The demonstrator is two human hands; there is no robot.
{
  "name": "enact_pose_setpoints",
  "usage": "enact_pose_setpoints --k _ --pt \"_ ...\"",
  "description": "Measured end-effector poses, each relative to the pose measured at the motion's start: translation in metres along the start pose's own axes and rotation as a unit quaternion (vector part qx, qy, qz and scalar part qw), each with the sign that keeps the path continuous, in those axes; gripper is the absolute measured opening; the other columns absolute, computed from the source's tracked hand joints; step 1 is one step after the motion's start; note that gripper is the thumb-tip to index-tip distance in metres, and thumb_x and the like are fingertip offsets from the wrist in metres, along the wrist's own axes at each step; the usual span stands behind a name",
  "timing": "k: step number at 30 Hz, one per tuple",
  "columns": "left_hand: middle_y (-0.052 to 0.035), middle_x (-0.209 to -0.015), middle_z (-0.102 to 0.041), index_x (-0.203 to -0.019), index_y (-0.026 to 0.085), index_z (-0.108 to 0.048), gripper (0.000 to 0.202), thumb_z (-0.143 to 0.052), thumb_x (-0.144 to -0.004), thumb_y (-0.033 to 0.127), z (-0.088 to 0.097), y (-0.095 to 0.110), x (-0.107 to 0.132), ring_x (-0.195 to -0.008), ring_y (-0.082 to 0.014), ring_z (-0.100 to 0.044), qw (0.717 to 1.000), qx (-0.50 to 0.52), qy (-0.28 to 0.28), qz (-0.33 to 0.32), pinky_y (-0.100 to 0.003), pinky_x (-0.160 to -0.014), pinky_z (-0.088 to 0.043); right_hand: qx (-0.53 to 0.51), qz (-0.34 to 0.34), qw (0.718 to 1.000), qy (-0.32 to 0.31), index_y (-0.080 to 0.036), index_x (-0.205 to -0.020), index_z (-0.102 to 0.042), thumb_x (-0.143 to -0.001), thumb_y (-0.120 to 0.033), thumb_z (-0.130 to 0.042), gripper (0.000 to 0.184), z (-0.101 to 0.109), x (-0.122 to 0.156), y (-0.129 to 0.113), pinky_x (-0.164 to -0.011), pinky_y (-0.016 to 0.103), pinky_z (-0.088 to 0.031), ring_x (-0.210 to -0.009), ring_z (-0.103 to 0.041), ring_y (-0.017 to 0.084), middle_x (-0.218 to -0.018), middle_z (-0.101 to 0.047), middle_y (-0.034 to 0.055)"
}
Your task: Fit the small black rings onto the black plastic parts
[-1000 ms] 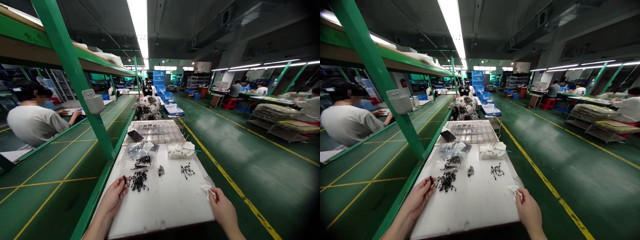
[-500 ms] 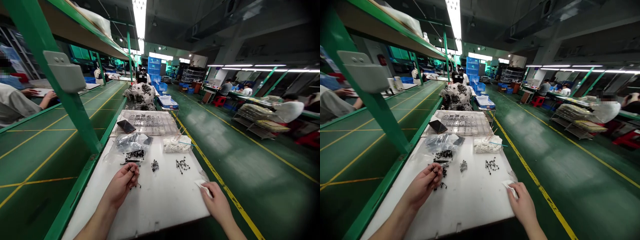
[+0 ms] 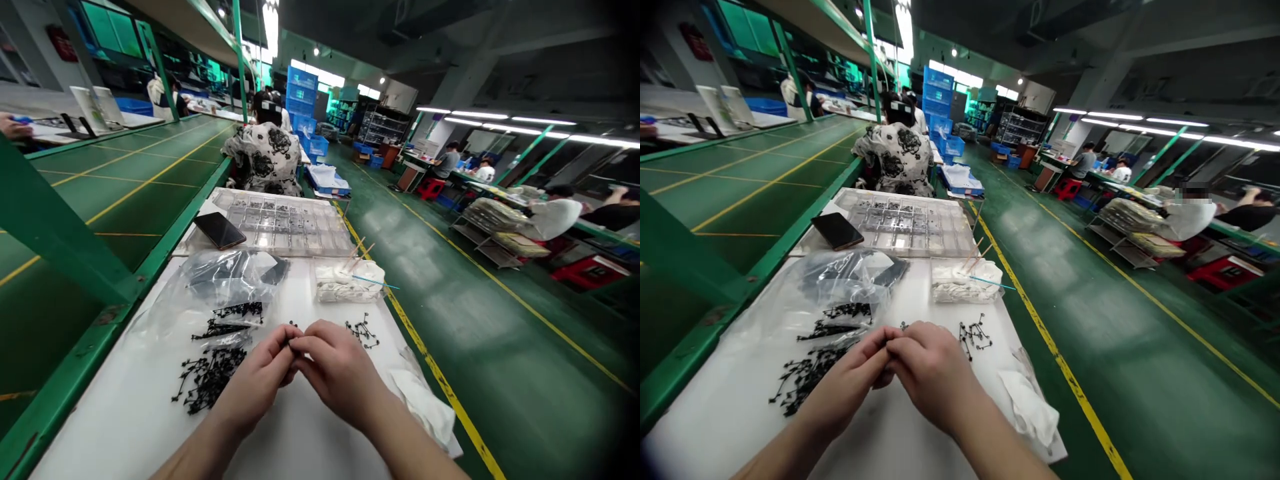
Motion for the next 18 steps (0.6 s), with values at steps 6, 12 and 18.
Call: enact_pose_setpoints --k 6,12,18 --pt "-0.0020 -0.083 -0.061 -0.108 0.021 -0.074 0.029 -0.070 -0.103 0.049 0.030 -0.013 0.004 -0.073 -0.0185 -0.053 0.998 -0.063 0.026 -0.009 -0.027 -0.066 -0.045 -0.193 -0.073 0.976 0.076 -0.024 -0.112 -0.076 -0.104 -0.019 -0.067 0.013 -0.024 0.009 0.042 -0.073 0.028 -0.058 -0.084 -0.070 0.016 -0.094 -0.072 0.0045" --pt "0.0023 -0.076 -0.058 -0.125 0.027 -0.071 0.037 -0.074 -0.100 0.053 0.034 -0.025 0.017 -0.063 -0.0166 -0.050 0.993 -0.103 0.062 0.009 -0.023 -0.056 -0.041 -0.268 -0.156 0.949 0.061 -0.025 -0.110 -0.077 -0.102 -0.023 -0.074 0.009 -0.022 0.021 0.042 -0.075 0.030 -0.059 -0.086 -0.072 0.017 -0.094 -0.074 0.0032" --pt "-0.0004 -0.073 -0.065 -0.111 0.026 -0.079 0.025 -0.081 -0.095 0.045 0.039 -0.026 0.021 -0.064 -0.0193 -0.059 0.984 -0.138 0.113 -0.019 -0.024 -0.057 -0.044 -0.259 -0.134 0.956 0.025 -0.024 -0.113 -0.078 -0.099 -0.015 -0.074 0.017 -0.024 0.018 0.032 -0.074 0.028 -0.062 -0.086 -0.074 0.016 -0.098 -0.077 0.0043"
Point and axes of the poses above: each hand's wrist, its own x-axis away from the middle knuckle, its own z-axis out of the back of the hand, y = z × x, the point moved 3 cm from there along -x, towards the middle knuckle
